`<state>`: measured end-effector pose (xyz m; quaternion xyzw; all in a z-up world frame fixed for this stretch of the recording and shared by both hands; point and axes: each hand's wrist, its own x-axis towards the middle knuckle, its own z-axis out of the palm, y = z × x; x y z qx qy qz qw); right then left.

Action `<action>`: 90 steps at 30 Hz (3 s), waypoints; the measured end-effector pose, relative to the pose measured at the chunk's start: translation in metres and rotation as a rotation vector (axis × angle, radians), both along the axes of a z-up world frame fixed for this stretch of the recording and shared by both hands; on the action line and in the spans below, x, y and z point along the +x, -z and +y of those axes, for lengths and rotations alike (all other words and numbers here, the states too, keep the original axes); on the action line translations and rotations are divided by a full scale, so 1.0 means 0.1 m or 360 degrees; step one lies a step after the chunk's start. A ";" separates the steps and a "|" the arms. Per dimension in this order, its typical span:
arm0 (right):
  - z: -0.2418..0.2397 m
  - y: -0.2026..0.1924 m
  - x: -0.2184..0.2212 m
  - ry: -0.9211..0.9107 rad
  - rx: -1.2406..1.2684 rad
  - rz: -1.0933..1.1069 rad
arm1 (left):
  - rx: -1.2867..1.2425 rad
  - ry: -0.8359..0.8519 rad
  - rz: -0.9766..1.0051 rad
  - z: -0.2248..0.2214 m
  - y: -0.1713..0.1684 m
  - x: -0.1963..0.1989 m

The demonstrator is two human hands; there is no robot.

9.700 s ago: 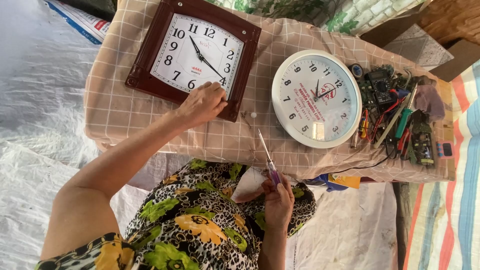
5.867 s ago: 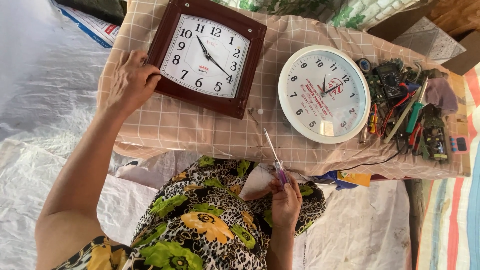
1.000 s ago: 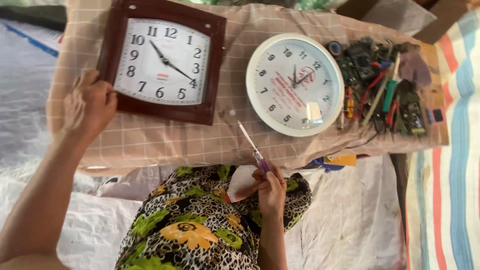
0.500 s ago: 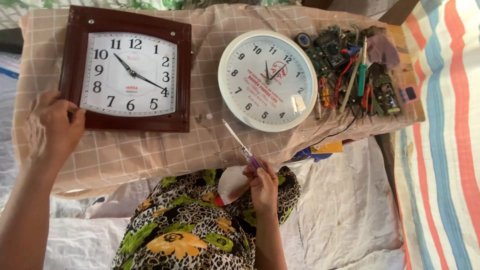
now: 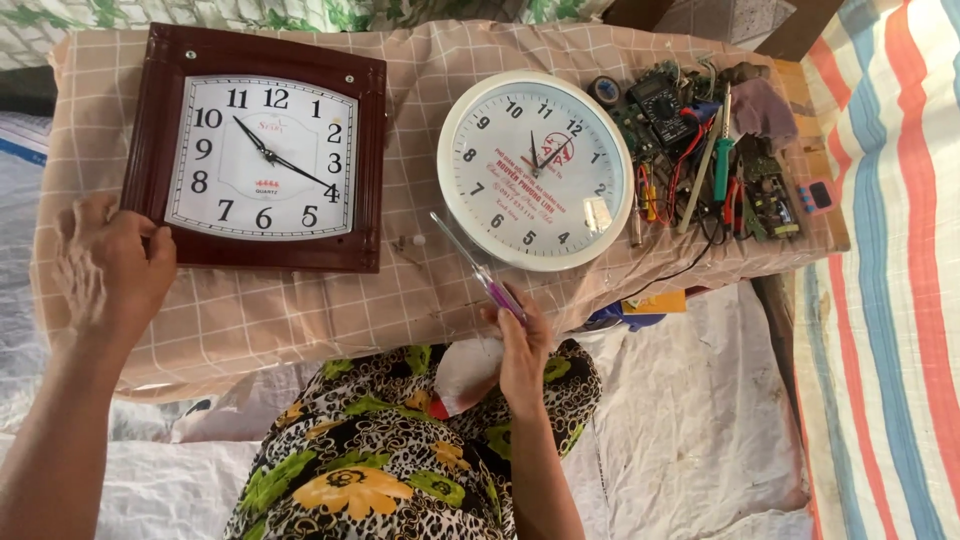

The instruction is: The person is inspecting the internal mechanisms of two different wall clocks, using a screwdriver to probe the back of one.

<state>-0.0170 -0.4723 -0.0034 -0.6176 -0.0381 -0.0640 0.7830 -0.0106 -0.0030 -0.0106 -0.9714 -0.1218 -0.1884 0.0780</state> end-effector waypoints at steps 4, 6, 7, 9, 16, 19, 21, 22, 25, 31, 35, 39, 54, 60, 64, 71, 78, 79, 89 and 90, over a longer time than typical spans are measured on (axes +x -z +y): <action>0.08 0.13 0.16 0.0014 -0.0278 -0.0188 | -0.0053 -0.0011 0.0027 -0.04 -0.01 0.02; 0.07 0.38 0.27 0.0144 -0.0598 -0.0407 | -0.0060 -0.0094 -0.0003 -0.10 -0.02 0.02; 0.08 0.44 0.31 0.0149 -0.0600 -0.0412 | -0.0062 -0.0090 -0.0008 -0.10 -0.02 0.03; 0.07 0.55 0.36 0.0268 -0.0800 -0.0411 | -0.0108 -0.0174 0.0066 -0.13 0.00 0.06; 0.01 -0.21 0.16 0.0233 -0.0854 -0.0293 | -0.0481 0.0278 -0.0317 0.12 0.53 -0.04; -0.23 -0.41 0.22 0.0429 -0.0733 -0.0574 | -0.0233 0.0219 -0.0183 0.11 0.44 -0.07; -0.49 -0.45 0.31 0.0954 -0.0827 -0.0195 | -0.0685 0.0087 0.0051 0.25 0.66 -0.03; -0.68 -0.32 0.38 0.0961 -0.0830 -0.0198 | -0.0689 0.0094 0.0048 0.32 0.80 -0.01; -1.19 0.00 0.62 0.1280 -0.0924 -0.0340 | -0.0857 0.0383 -0.0199 0.50 1.15 0.04; -1.50 0.00 0.94 0.1349 -0.1020 -0.0233 | -0.0834 0.0527 -0.0260 0.56 1.03 0.11; -1.70 0.16 1.20 0.1366 -0.1208 -0.0214 | -0.0636 0.0501 -0.0193 0.55 0.80 0.15; -1.74 0.15 1.37 0.1252 -0.1275 -0.0337 | -0.0833 0.0458 -0.0173 0.40 0.46 0.10; -1.99 0.44 1.78 0.1035 -0.1400 -0.0090 | -0.1391 0.0258 -0.0375 0.30 0.44 0.06; -1.84 0.32 1.67 0.1292 -0.1718 0.0017 | -0.1422 0.0265 -0.0335 0.17 0.18 0.14; -1.64 0.18 1.42 0.1253 -0.1513 -0.0295 | -0.1293 0.0287 -0.0364 0.08 -0.08 0.11; -1.19 0.13 0.90 0.1209 -0.1436 -0.0346 | -0.1439 0.0216 -0.0527 0.10 -0.02 0.11; -1.04 0.51 0.32 0.1174 -0.1559 -0.0753 | -0.1408 0.0099 -0.0348 -0.01 -0.19 0.14; -1.04 0.56 0.27 0.1178 -0.1556 -0.0756 | -0.1406 0.0103 -0.0352 0.01 -0.18 0.16; -1.02 0.69 -0.15 0.1199 -0.1552 -0.0518 | -0.1635 0.0113 -0.0245 0.05 -0.28 0.13; -1.03 0.70 -0.14 0.1208 -0.1494 -0.0539 | -0.1761 0.0045 -0.0203 0.05 -0.29 0.15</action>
